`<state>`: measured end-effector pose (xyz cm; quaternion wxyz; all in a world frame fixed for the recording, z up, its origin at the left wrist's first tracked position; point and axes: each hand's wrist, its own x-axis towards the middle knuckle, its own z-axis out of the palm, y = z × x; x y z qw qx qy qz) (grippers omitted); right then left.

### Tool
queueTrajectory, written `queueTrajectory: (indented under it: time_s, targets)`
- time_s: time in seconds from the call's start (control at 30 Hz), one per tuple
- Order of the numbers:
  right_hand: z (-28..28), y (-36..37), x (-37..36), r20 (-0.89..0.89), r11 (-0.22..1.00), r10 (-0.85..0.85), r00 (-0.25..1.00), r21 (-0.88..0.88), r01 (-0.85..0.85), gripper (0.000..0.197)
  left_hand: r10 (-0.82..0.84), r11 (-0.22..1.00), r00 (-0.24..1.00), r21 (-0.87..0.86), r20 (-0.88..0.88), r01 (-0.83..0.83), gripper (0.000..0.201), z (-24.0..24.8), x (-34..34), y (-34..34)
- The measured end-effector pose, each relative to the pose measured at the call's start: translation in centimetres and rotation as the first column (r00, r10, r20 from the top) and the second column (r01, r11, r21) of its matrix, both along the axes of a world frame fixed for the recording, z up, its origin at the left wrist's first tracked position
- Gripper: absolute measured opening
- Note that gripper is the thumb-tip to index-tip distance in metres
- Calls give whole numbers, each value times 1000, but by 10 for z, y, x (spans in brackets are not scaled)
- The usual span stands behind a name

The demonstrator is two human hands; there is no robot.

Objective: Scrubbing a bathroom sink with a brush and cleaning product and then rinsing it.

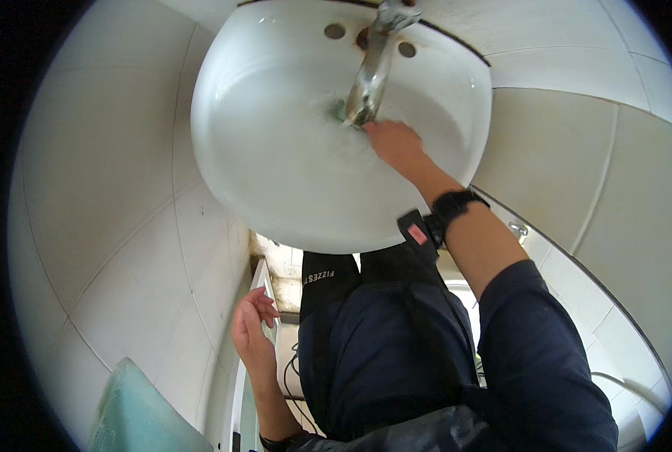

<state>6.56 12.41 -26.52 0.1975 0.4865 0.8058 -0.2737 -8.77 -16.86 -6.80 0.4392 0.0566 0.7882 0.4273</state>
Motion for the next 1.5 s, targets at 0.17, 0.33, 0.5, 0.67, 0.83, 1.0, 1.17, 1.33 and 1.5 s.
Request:
queueTrajectory:
  time_s: [0.17,0.33,0.5,0.67,0.83,1.0,1.17,1.33,1.5]
  targets:
    - [45,-21,40,77,969,-181,980,-158,191,56,-332,942,933,4,-143,336,32,7,-19,80]
    - [63,-46,83,155,946,-172,973,-248,207,49,-509,765,683,89,-523,638,27,45,-2,237]
    - [84,-44,75,23,970,-85,996,-226,88,31,-494,695,311,-154,-812,702,46,39,-5,329]
    - [73,-49,85,-53,954,-239,969,-199,225,25,-732,501,21,-517,-681,694,46,42,22,366]
    - [80,-48,55,-129,910,-342,931,-294,294,28,-821,415,-46,-650,-569,636,44,42,21,371]
    - [56,-37,5,-331,948,-275,903,-249,198,26,-736,514,-12,-571,-677,640,42,29,22,369]
    - [58,-20,-35,-293,915,-355,888,-303,266,37,-728,528,21,-541,-685,655,42,24,19,370]
    - [97,3,-42,-281,934,-265,922,-311,174,42,-732,581,237,-404,-639,706,36,29,8,354]
    - [76,1,-49,-443,955,-279,852,-218,199,37,-205,903,920,297,-334,309,22,-56,-33,260]
